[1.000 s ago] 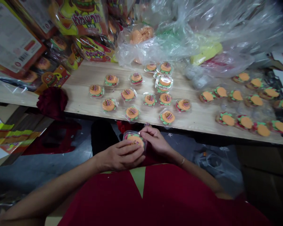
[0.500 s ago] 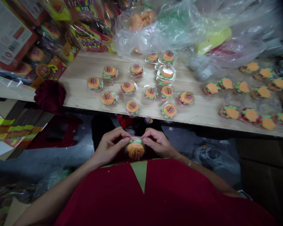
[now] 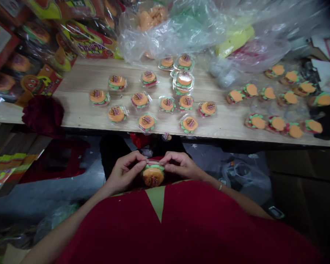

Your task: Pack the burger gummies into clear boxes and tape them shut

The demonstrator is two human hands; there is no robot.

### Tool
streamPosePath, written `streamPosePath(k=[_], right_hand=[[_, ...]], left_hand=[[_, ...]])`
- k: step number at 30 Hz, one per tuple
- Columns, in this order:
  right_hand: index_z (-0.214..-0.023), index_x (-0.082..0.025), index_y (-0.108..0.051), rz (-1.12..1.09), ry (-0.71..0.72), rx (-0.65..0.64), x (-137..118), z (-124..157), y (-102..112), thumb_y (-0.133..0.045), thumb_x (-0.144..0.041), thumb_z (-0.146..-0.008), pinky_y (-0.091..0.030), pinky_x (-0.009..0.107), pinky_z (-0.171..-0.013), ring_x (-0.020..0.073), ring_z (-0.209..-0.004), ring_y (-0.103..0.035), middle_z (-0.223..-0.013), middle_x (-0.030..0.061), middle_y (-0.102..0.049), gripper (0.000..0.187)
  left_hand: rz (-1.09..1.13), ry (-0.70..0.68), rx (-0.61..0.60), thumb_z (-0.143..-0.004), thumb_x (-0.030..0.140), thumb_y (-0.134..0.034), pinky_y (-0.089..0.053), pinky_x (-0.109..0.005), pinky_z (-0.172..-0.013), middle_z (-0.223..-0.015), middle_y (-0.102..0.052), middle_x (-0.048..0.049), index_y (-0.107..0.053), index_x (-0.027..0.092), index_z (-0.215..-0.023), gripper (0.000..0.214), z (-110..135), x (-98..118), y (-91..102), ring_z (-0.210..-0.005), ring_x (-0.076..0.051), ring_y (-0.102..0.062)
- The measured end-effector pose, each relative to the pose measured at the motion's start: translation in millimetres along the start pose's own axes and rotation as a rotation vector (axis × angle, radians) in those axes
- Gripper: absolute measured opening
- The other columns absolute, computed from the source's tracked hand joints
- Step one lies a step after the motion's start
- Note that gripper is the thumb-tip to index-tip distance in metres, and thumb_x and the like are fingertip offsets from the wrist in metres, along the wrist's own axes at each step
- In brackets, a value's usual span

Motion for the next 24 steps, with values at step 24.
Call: streamPosePath(k=[24], right_hand=[[-0.078, -0.014, -0.066, -0.068, -0.041, 0.072, 4.5, -13.1, -2.1, -0.069, -0.032, -0.079, -0.042, 0.024, -0.066, 0.0088, -0.066, -0.054, -0.074, -0.0008, -0.062, 0.019]], left_hand=[[0.329, 0.193, -0.148, -0.085, 0.039, -0.057, -0.043, -0.028, -0.07, -0.105, -0.067, -0.0087, -0.045, 0.017, -0.072, 0.028, -6.6, -18.1, -31.3, -0.081, -0.017, -0.059]])
Point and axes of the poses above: each hand's wrist, its own z-axis away from the middle knuckle, its own y-axis out of the back of the hand, x = y × z, the point moved 6 cm from there along -z, towards the middle knuckle
